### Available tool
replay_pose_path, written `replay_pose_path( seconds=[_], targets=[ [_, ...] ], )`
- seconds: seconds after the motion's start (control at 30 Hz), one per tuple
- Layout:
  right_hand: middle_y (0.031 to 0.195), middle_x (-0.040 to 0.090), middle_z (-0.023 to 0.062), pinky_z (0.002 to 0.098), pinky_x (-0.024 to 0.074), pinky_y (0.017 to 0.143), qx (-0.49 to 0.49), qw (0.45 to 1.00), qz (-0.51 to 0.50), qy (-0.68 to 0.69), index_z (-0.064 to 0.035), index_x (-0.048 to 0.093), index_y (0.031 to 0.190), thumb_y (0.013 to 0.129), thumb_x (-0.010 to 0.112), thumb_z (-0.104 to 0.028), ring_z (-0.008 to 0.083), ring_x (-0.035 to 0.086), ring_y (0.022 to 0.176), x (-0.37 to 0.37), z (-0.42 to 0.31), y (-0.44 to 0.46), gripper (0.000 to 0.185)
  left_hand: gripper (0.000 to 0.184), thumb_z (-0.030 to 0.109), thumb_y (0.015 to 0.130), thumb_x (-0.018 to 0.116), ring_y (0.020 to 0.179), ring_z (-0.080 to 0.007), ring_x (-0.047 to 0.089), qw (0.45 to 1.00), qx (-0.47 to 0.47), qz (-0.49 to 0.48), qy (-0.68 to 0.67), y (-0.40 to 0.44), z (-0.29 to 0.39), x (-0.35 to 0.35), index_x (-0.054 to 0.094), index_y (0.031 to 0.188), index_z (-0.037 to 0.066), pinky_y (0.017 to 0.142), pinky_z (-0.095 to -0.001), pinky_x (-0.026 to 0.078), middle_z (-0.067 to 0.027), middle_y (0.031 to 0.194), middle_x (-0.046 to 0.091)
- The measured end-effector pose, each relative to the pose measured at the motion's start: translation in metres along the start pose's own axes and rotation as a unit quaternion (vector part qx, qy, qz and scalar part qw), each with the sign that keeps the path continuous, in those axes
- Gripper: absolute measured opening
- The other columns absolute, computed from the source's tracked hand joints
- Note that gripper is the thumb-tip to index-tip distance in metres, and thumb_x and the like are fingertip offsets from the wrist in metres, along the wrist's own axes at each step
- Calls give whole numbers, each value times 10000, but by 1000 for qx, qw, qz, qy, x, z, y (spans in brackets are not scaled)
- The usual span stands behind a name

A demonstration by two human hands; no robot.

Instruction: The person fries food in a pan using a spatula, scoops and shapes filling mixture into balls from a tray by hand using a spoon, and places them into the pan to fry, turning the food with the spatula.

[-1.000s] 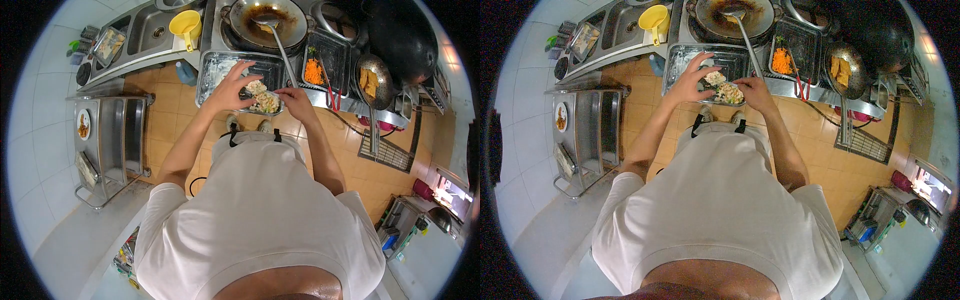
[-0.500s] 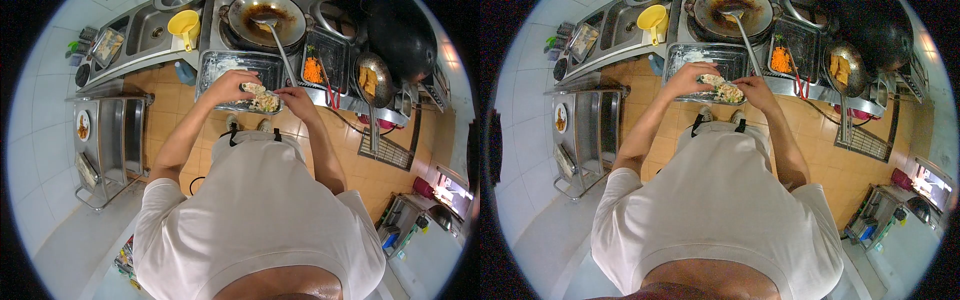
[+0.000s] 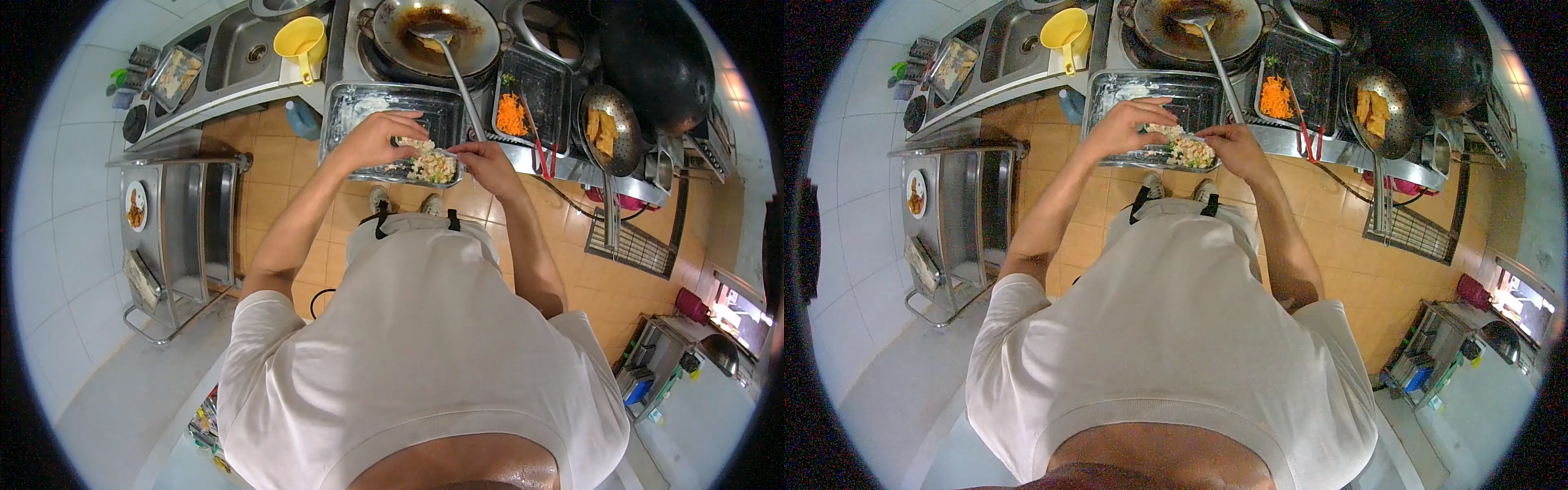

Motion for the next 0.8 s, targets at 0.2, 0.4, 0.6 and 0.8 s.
replay_pose_path(
  seconds=[0.2, 0.4, 0.6, 0.8],
  targets=[
    [616, 502, -52, 222, 302, 499, -23, 1000, 4, -1, -4, 721, 1006, 867, 582, -97, 41, 408, 557, -1, -1, 0, 218, 353, 129, 699, 807, 1258, -319, 518, 1000, -16, 1, -10, 3, 6, -2, 726, 1039, 81, 1035, -417, 437, -90, 1170, 669],
    [792, 682, 111, 301, 484, 718, -22, 998, 5, -59, -5, 726, 993, 838, 595, -128, 145, 602, 751, -5, -1, 1, 238, 291, 123, 717, 789, 1274, -321, 488, 999, 21, 28, 29, 12, 19, 6, 730, 1000, 84, 1051, -428, 412, -93, 1203, 639],
    [806, 692, 140, 322, 490, 727, -32, 995, 16, -90, -19, 729, 1001, 841, 592, -154, 176, 625, 753, -4, -4, 0, 250, 185, 82, 723, 757, 1230, -325, 520, 999, 30, -1, 32, 15, 13, 11, 718, 904, 69, 1015, -430, 440, -85, 1142, 660],
    [695, 592, -7, 245, 400, 615, -44, 997, 20, -58, 30, 712, 986, 853, 570, -105, 74, 495, 666, -4, -2, 0, 236, 152, 81, 718, 756, 1203, -315, 542, 998, 32, 16, 54, 16, 14, 8, 700, 859, 66, 985, -423, 458, -77, 1106, 672]
  ],
)
Point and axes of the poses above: each hand's wrist, its own y-axis towards the middle knuckle, its own x-axis out of the palm, z = x × y, the point moved 5 cm from there along y, towards the middle knuckle
